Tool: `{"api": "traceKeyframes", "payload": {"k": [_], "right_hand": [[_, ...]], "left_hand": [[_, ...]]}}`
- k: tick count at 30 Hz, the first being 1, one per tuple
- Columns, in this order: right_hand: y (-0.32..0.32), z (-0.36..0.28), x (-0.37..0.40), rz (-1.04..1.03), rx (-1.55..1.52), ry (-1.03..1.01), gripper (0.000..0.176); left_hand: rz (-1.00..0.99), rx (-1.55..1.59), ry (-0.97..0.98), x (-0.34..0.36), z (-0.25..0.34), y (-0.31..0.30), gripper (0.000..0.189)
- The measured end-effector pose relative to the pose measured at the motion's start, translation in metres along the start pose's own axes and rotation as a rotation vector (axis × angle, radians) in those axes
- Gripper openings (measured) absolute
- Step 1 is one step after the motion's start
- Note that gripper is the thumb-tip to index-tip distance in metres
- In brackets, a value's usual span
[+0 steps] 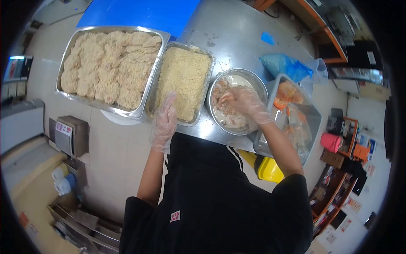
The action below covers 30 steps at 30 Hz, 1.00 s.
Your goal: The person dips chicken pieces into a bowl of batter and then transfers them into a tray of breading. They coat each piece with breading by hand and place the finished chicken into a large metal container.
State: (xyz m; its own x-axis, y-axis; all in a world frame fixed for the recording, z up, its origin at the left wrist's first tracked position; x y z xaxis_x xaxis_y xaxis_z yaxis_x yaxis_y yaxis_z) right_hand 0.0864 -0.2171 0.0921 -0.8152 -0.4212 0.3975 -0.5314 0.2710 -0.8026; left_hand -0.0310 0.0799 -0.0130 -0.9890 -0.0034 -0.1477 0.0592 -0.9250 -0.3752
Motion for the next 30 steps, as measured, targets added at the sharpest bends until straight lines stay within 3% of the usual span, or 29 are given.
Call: {"api": "traceKeyframes", "payload": {"k": [1,5,7,10,13,16,22,28,30], "right_hand": [[-0.011,-0.004,0.002,-0.123,-0.053,0.129,0.028],[-0.042,-0.001,0.023,0.061,-0.141,0.206,0.028],[-0.06,-0.013,0.031,0.115,-0.203,0.266,0.026],[-0.061,-0.007,0.033,0.328,-0.021,-0.032,0.025],[-0.045,-0.008,0.027,0.487,0.29,-0.145,0.025],[-0.009,0.005,0.009,0.302,0.364,-0.088,0.025],[0.011,0.002,0.01,0.082,0.235,-0.098,0.017],[0.017,-0.001,0.022,0.045,0.146,-0.253,0.018],[0.004,-0.006,0.028,0.073,-0.072,-0.134,0.023]], "left_hand": [[0.014,0.035,-0.054,-0.005,0.008,-0.003,0.044],[0.042,0.19,-0.167,-0.008,-0.01,0.0,0.042],[0.078,0.117,-0.046,-0.01,-0.01,0.001,0.041],[0.082,0.082,-0.029,-0.009,-0.009,0.001,0.04],[0.101,0.039,-0.009,-0.009,-0.01,0.002,0.04],[0.057,0.02,-0.092,-0.008,-0.005,-0.002,0.039],[0.095,0.042,-0.013,-0.011,0.0,0.0,0.039],[0.086,0.022,0.005,-0.012,-0.004,0.002,0.04],[0.08,0.022,-0.02,-0.011,-0.003,0.001,0.04]]}}
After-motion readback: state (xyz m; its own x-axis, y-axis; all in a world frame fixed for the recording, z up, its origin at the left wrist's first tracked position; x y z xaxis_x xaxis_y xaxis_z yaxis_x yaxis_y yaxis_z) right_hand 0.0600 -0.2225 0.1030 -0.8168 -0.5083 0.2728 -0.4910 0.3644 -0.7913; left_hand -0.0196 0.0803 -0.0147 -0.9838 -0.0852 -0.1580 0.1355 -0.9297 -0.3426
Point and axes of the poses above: each hand's wrist, its own x-axis away from the middle knuckle, its own y-axis out of the palm, z = x × y, the point moved 2 cm from there along -x, towards the middle knuckle, and after that the axes turned 2 degrees about -z, right-handed, at the moved point
